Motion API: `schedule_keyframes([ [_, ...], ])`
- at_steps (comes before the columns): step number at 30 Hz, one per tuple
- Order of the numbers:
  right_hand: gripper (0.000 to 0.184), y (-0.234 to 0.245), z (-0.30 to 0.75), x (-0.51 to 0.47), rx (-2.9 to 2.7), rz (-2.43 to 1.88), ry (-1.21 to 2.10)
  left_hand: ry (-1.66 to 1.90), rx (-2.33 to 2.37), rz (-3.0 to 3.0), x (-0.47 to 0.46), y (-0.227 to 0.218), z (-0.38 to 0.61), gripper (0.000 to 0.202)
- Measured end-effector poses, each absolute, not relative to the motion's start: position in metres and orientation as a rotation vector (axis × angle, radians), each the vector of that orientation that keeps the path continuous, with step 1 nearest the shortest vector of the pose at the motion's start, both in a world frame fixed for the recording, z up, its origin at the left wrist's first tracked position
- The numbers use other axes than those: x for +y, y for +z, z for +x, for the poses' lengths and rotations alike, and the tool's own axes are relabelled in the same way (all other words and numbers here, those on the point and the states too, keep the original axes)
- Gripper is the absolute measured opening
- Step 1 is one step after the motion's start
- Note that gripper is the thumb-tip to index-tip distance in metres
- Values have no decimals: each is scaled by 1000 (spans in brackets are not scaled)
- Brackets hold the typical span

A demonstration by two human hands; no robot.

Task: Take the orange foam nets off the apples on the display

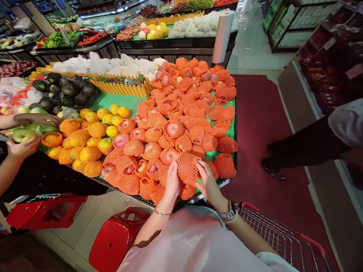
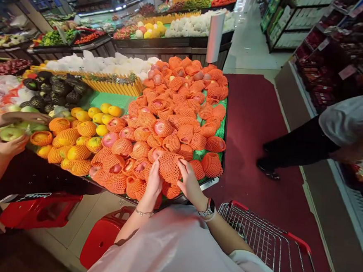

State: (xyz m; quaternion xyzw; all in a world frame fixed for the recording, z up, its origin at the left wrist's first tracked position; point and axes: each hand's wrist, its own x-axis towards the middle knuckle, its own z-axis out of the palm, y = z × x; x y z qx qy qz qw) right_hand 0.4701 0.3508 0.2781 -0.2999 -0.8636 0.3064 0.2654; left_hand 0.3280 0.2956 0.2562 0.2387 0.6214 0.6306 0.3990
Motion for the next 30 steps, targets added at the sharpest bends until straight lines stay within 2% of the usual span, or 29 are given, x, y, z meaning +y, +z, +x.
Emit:
schedule_keyframes([
  [3,79,255,479,363,-2132,-894,1070,1680,1453,400,309,258,346,38],
  [7,80,236,499,392,-1912,-891,1284,1675,1397,404,339,264,363,43],
  [14,48,247,525,460,-1608,-924,1635,1631,1474,478,407,245,379,38],
  [17,57,248,524,486,-1678,-1016,1504,1560,1563,659,423,236,388,40],
  [20,66,246,521,506,-1949,-1083,1330,1363,1689,1002,420,242,390,52],
  [23,66,246,516,509,-2112,-1193,1090,1086,1957,1306,408,263,383,45],
  [25,69,245,512,498,-2148,-1222,799,1070,2108,1421,405,277,378,43],
  [27,65,244,508,482,-2240,-1153,606,1163,2055,1571,410,281,377,48],
  [30,60,244,508,459,-2438,-1108,508,1152,1735,1755,427,269,380,47],
])
